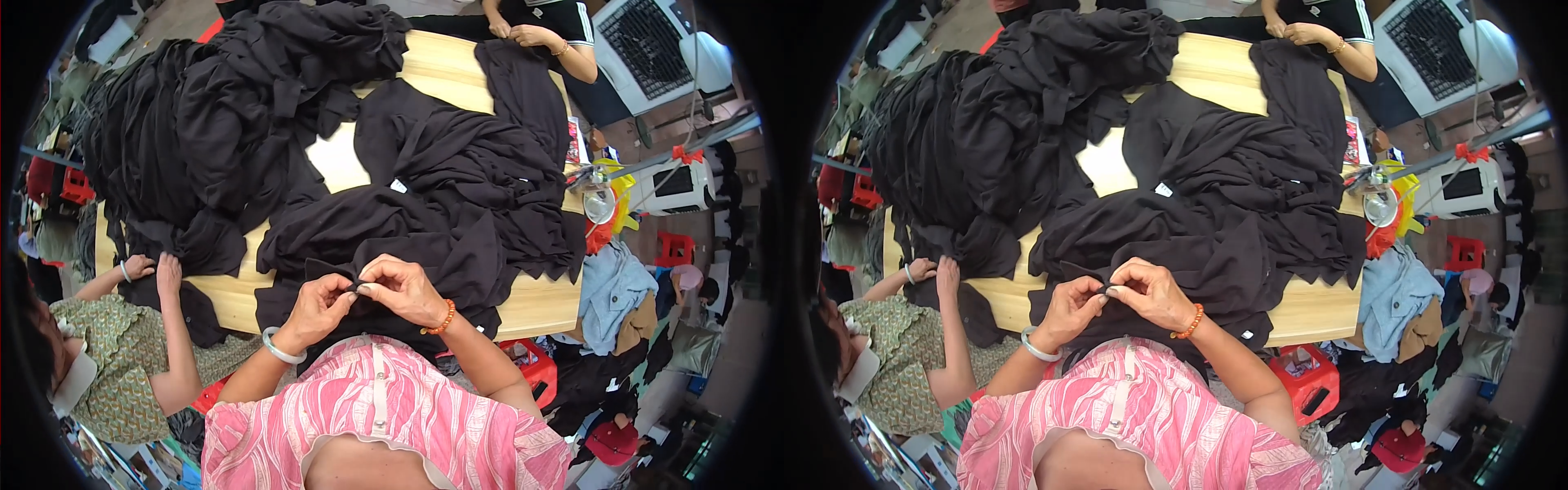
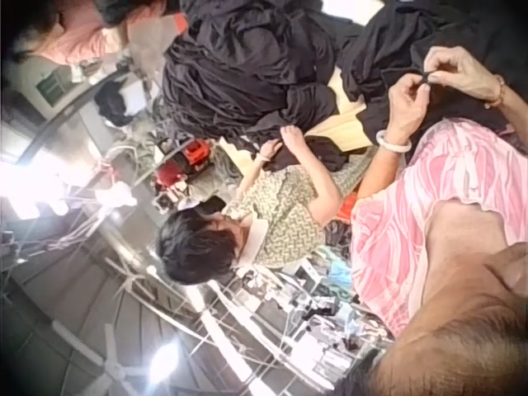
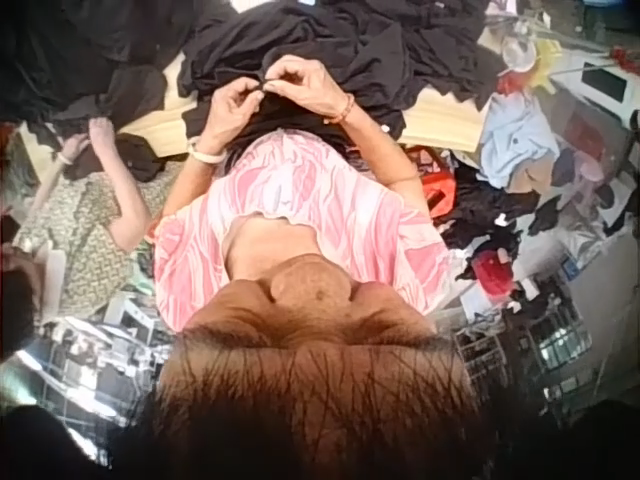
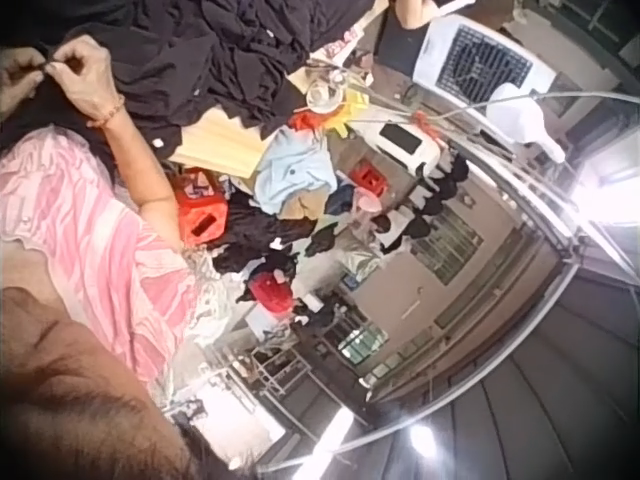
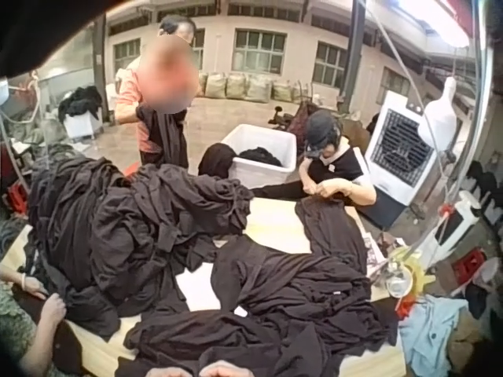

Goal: Trimming loose threads from black garments using scissors and sorting them on a table in a workshop.

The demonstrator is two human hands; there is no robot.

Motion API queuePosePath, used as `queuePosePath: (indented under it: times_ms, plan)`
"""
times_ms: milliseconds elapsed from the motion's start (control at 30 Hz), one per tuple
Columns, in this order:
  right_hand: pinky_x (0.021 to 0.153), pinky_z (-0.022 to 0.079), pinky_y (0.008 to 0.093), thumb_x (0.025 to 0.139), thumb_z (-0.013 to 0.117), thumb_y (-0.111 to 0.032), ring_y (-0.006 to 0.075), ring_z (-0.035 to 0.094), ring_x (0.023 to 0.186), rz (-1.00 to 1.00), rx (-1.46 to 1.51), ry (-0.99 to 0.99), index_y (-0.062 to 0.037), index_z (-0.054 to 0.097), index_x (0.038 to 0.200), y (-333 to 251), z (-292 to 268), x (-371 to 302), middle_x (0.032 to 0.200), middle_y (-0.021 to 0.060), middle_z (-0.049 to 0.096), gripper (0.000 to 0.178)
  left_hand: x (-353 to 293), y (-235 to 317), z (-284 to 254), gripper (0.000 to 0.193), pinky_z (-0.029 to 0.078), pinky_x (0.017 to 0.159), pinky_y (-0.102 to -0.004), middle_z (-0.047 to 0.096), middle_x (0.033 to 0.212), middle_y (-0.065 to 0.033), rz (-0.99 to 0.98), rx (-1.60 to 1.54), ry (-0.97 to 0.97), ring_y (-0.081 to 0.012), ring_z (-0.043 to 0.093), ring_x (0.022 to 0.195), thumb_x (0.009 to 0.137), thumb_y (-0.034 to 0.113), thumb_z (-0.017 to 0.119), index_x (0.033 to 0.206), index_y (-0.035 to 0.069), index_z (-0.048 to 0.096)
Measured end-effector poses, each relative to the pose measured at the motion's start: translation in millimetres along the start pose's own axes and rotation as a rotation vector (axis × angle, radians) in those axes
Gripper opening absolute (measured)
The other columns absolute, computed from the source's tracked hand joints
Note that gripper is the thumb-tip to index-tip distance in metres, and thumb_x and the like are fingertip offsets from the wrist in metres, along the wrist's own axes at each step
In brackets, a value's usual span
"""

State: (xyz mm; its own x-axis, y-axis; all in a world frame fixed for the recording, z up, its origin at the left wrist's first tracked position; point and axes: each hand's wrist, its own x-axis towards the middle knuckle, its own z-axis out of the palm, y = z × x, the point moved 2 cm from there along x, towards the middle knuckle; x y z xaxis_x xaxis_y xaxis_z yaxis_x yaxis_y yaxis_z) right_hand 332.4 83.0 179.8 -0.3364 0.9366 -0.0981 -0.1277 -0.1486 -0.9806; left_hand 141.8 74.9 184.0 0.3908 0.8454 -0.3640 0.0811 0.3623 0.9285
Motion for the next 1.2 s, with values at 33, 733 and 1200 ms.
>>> queuePosePath:
  times_ms: [33, 733, 1200]
  plan:
    - [0.061, 0.042, 0.0200, 0.089, 0.069, -0.003, 0.0030, 0.051, 0.072, 0.006, -0.043, -0.006, 0.0014, 0.065, 0.091, -3, 0, -1, 0.089, -0.0003, 0.057, 0.005, 1, -1, -1, 0.006, 0.037, 0.056, -0.0174, 0.056, 0.076, 0.0058, 0.005, 0.001, -0.012, 0.0004, 0.047, 0.065, 0.093, 0.005, 0.063, 0.095, -0.001, 0.064]
    - [0.063, 0.050, 0.0199, 0.090, 0.068, -0.006, 0.0045, 0.060, 0.070, 0.110, 0.095, 0.060, 0.0006, 0.062, 0.095, 14, -6, 5, 0.083, 0.0004, 0.063, 0.010, 27, 19, -4, 0.025, 0.043, 0.058, -0.0214, 0.060, 0.091, -0.0061, 0.399, 0.390, 0.093, -0.0079, 0.053, 0.067, 0.080, -0.005, 0.070, 0.102, 0.001, 0.059]
    - [0.061, 0.050, 0.0233, 0.083, 0.069, 0.001, 0.0103, 0.063, 0.070, -0.142, -0.275, 0.184, 0.0026, 0.065, 0.091, 2, -5, 5, 0.090, 0.0077, 0.065, 0.009, 32, 5, -5, 0.009, 0.046, 0.056, -0.0190, 0.063, 0.079, -0.0008, -0.141, -0.175, 0.049, -0.0058, 0.058, 0.063, 0.090, 0.006, 0.068, 0.095, 0.001, 0.062]
